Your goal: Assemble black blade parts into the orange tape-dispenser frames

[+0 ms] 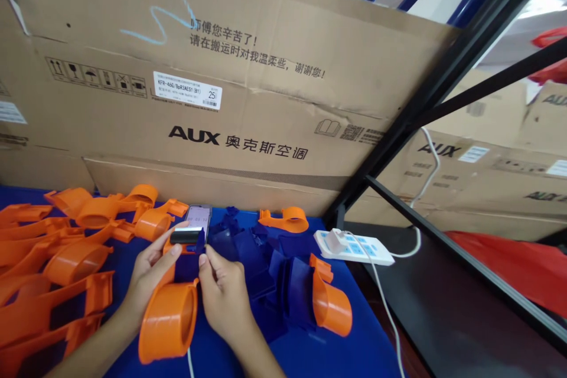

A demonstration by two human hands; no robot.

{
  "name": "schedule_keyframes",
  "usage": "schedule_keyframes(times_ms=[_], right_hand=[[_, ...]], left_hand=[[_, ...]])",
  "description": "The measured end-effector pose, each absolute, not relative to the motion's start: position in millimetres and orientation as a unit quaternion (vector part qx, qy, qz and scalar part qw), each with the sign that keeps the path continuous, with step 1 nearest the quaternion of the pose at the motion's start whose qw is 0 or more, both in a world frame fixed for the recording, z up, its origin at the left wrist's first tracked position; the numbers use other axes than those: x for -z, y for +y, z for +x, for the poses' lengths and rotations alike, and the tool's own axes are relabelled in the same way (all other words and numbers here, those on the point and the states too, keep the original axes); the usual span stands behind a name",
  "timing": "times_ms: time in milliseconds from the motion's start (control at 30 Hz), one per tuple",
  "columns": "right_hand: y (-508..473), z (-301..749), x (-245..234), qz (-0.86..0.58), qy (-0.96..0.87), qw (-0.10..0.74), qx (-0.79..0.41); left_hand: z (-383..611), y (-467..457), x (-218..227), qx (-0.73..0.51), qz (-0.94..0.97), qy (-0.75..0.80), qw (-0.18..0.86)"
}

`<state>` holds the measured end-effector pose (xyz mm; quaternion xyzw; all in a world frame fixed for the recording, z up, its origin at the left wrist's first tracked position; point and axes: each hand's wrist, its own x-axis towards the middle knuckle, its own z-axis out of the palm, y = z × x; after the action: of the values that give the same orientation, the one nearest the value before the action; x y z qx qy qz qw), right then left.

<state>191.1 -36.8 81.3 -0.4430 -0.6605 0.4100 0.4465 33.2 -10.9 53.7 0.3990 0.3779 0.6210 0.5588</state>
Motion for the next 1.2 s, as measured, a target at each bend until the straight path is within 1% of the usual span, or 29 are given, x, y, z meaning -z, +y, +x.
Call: schedule_keyframes(times_ms=[100, 233, 333, 467, 600, 667, 733, 833, 933, 1033, 1200], right_hand=[[-37.3, 190.3, -82.4, -0.441, -0.653, 0.45, -0.42], [-32.9, 189.8, -77.9, -0.424, -0.633, 0.473, -0.442], [-29.1, 189.7, -68.3, -0.443, -0.631, 0.464, -0.436], [-26.9, 191.0, -60.0, -0.47, -0.635, 0.467, -0.398], [-23.4, 206.8, -63.9, -0.506, -0.594, 0.524, -0.341], [-19.3, 224.6, -67.1, -0.533, -0.566, 0.557, -0.293], [-13.7, 246.0, -69.1, -0.571, -0.543, 0.578, -0.212], [-5.6, 272.4, -69.1, -0.64, -0.552, 0.527, -0.088], [-1.4, 281.3, -66.6, -0.655, -0.602, 0.456, -0.013], [-0.1, 277.8, -62.9, -0.643, -0.637, 0.424, 0.016], [1.9, 274.1, -61.0, -0.625, -0.659, 0.418, 0.01]], left_hand=[[32.8, -11.8, -54.0, -0.627, 0.399, 0.356, 0.567], [32.9, -10.7, -42.7, -0.635, 0.357, 0.346, 0.592], [32.2, -9.8, -34.8, -0.647, 0.321, 0.348, 0.597], [28.0, -12.9, -36.9, -0.664, 0.298, 0.327, 0.603], [23.0, -15.9, -43.9, -0.69, 0.264, 0.275, 0.615], [21.9, -15.3, -45.9, -0.679, 0.263, 0.301, 0.617], [22.4, -13.8, -47.0, -0.656, 0.278, 0.337, 0.615], [25.6, -12.5, -47.9, -0.632, 0.298, 0.379, 0.606], [30.6, -15.5, -49.9, -0.613, 0.332, 0.416, 0.584], [35.8, -21.4, -53.5, -0.602, 0.389, 0.416, 0.559], [41.6, -24.4, -56.0, -0.588, 0.437, 0.388, 0.559]])
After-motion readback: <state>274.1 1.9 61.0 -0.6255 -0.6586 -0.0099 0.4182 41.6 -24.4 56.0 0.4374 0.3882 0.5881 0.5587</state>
